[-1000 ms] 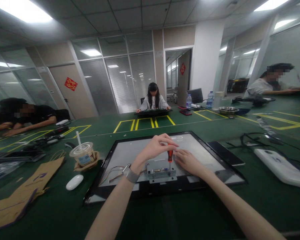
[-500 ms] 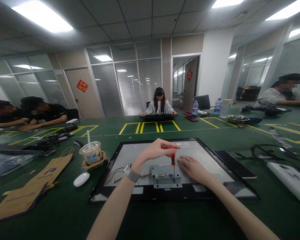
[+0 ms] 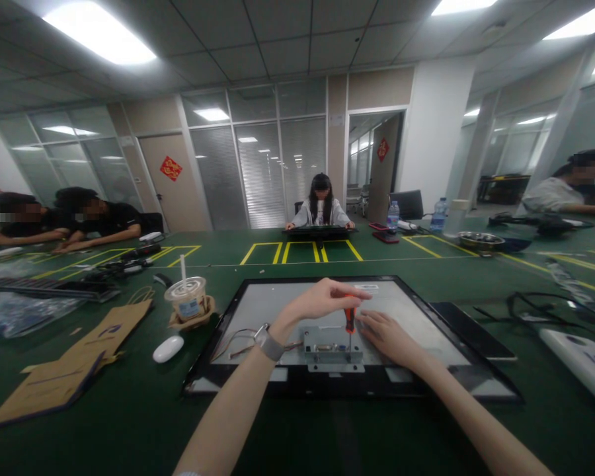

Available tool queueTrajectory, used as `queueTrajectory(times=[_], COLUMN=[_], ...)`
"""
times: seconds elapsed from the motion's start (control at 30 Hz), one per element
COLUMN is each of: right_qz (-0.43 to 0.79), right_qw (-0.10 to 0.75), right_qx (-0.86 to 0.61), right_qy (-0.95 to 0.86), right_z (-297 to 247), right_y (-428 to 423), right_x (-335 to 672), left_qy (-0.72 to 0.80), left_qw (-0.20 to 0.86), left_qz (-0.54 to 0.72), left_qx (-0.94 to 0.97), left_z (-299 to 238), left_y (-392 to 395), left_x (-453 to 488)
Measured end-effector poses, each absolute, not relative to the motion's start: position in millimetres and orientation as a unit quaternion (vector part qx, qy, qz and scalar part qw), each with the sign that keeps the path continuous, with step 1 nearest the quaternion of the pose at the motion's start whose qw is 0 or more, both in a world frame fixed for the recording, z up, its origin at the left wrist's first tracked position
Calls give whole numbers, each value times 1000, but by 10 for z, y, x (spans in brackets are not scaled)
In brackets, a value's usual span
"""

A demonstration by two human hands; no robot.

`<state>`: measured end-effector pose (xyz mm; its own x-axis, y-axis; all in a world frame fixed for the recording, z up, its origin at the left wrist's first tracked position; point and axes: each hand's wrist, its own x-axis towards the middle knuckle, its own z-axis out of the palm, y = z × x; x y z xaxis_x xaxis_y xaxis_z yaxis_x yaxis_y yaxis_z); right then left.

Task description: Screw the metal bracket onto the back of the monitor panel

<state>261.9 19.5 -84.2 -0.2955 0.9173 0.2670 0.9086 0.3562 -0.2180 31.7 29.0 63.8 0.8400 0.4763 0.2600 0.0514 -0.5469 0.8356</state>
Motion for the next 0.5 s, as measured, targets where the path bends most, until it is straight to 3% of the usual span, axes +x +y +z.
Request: queueTrajectory(times=[0.27,0.5], right_qz=[9,-13], right_qw=[178,186], right_qx=[-564,-551], right_qy=[-807,-814], right_z=[-887,-972], right_y=[232,275], right_x=[2658,2715], left_qy=[203,181], left_qw=[487,467], left_qz=[175,198], left_qx=[831,843], left_z=[739,661], left_y=[200,227], left_x=[351,399])
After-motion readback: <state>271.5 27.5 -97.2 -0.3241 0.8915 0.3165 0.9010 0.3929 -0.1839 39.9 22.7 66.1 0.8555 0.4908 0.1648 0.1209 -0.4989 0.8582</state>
